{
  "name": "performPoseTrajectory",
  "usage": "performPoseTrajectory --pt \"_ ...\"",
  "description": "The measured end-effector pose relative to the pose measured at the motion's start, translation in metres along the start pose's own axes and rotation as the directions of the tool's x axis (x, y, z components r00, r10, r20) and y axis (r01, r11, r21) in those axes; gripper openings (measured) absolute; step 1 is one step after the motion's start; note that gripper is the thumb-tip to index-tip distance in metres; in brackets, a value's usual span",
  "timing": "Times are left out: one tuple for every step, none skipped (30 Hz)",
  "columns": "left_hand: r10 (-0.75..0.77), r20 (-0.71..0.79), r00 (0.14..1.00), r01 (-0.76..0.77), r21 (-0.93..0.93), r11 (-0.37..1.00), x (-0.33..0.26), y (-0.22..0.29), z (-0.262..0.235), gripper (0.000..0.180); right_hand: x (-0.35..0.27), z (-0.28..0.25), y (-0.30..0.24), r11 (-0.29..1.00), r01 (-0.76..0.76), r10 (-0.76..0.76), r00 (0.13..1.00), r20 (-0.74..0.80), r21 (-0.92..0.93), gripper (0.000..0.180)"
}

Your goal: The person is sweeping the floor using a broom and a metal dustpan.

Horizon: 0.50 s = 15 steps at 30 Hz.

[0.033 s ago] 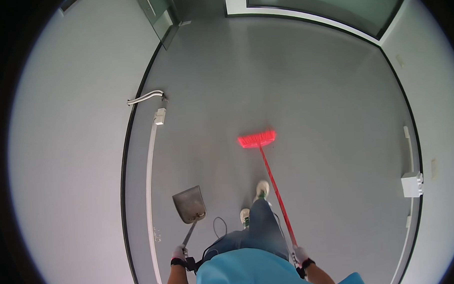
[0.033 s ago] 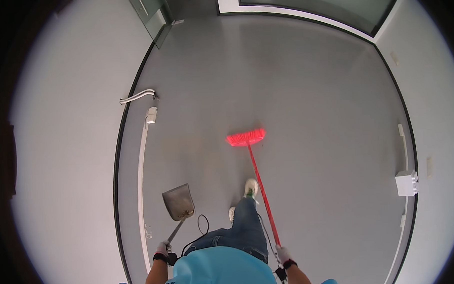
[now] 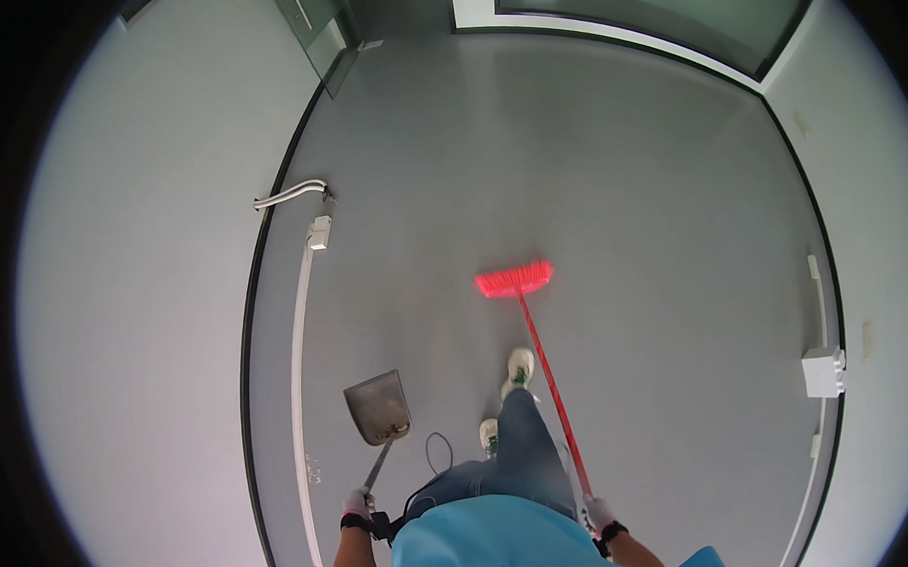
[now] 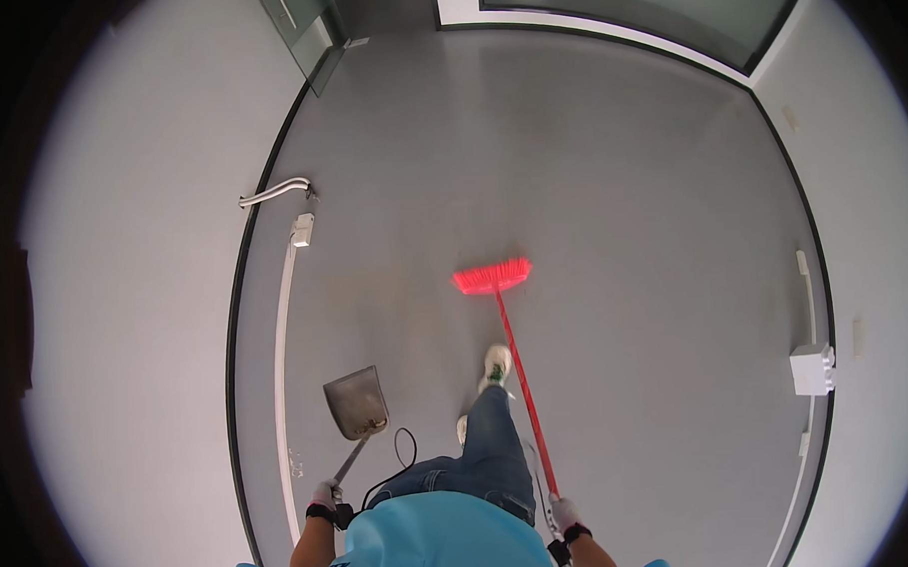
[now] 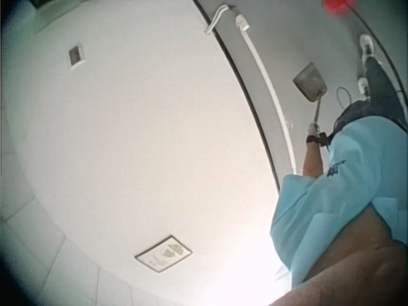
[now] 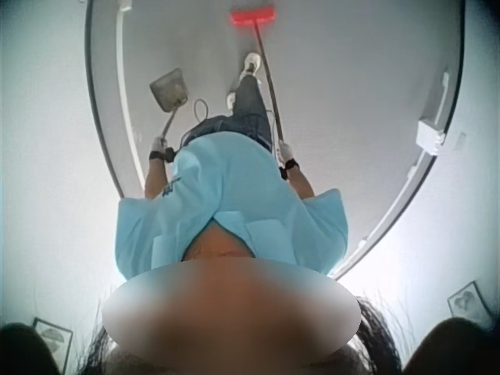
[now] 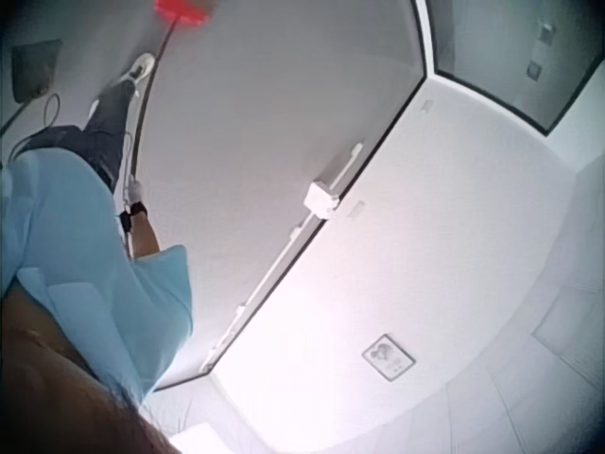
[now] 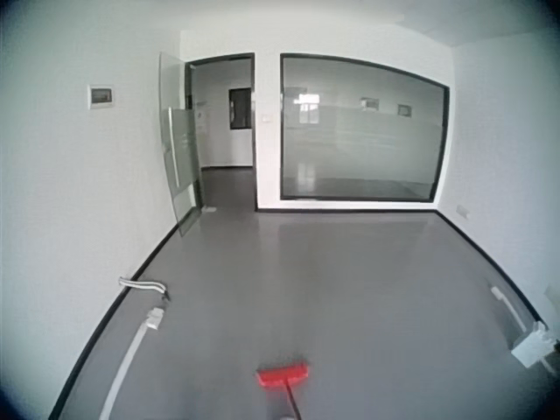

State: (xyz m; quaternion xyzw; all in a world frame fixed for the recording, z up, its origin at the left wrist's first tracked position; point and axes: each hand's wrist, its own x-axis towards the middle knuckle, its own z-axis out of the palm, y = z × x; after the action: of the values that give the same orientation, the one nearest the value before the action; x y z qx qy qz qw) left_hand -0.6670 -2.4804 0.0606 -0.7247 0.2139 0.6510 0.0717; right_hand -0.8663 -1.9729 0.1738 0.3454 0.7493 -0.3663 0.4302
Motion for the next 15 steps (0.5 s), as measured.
performPoseTrajectory --pt "0.048 0.05 0.998 -0.051 0.047 0.998 0.005 0.007 0.011 0.013 -0.002 0.002 -0.006 0.998 -0.018 0.019 1.0 0.022 -0.055 0.042" --pt "0.092 0.057 0.994 -0.097 0.093 0.991 0.008 0.012 0.02 0.013 -0.003 0.002 -0.014 0.993 0.03 -0.033 0.999 -0.028 -0.112 0.042" --pt "0.146 0.067 0.987 -0.154 0.129 0.98 0.011 0.02 0.03 0.013 -0.001 0.0 -0.028 0.985 0.047 -0.053 0.998 -0.035 -0.165 0.042" --pt "0.101 0.071 0.992 -0.104 0.039 0.994 0.011 0.027 0.042 0.013 0.001 -0.006 -0.046 0.979 0.081 -0.089 0.995 -0.037 -0.185 0.042" --pt "0.088 0.058 0.994 -0.09 0.031 0.995 0.01 0.037 0.055 0.012 0.009 -0.007 -0.072 0.977 0.054 -0.062 0.998 -0.032 -0.207 0.042" --pt "0.084 0.049 0.995 -0.085 0.008 0.996 0.007 0.046 0.067 0.012 0.016 -0.01 -0.097 0.979 0.039 -0.045 0.999 -0.024 -0.199 0.042" --pt "0.062 0.016 0.998 -0.062 -0.014 0.998 -0.002 0.05 0.081 0.011 0.022 -0.019 -0.116 0.982 0.016 -0.018 1.0 -0.013 -0.19 0.042" --pt "0.023 0.017 1.0 -0.022 -0.06 0.998 -0.01 0.062 0.094 0.01 0.033 -0.023 -0.146 0.984 0.029 -0.027 1.0 0.013 -0.174 0.044" --pt "0.031 0.03 0.999 -0.029 -0.06 0.998 -0.02 0.075 0.107 0.009 0.048 -0.025 -0.181 0.985 0.08 -0.076 0.997 0.032 -0.156 0.045" --pt "0.023 0.019 1.0 -0.022 -0.066 0.998 -0.031 0.087 0.122 0.009 0.066 -0.026 -0.218 0.985 0.089 -0.084 0.996 0.044 -0.148 0.046" --pt "0.015 0.007 1.0 -0.014 -0.076 0.997 -0.042 0.096 0.137 0.009 0.079 -0.032 -0.252 0.984 0.101 -0.093 0.994 0.059 -0.145 0.047" --pt "0.001 0.029 1.0 0.002 -0.118 0.993 -0.055 0.106 0.149 0.01 0.097 -0.036 -0.292 0.955 0.184 -0.18 0.983 0.039 -0.234 0.047" --pt "-0.01 0.038 0.999 0.015 -0.133 0.991 -0.067 0.116 0.159 0.01 0.113 -0.038 -0.33 0.916 0.256 -0.258 0.965 0.035 -0.31 0.048" --pt "-0.017 0.06 0.998 0.025 -0.139 0.99 -0.078 0.128 0.163 0.011 0.13 -0.033 -0.371 0.949 0.244 -0.234 0.97 0.073 -0.2 0.049" --pt "-0.016 0.082 0.997 0.029 -0.151 0.988 -0.085 0.142 0.174 0.012 0.15 -0.028 -0.417 0.882 0.315 -0.331 0.943 0.013 -0.351 0.051"
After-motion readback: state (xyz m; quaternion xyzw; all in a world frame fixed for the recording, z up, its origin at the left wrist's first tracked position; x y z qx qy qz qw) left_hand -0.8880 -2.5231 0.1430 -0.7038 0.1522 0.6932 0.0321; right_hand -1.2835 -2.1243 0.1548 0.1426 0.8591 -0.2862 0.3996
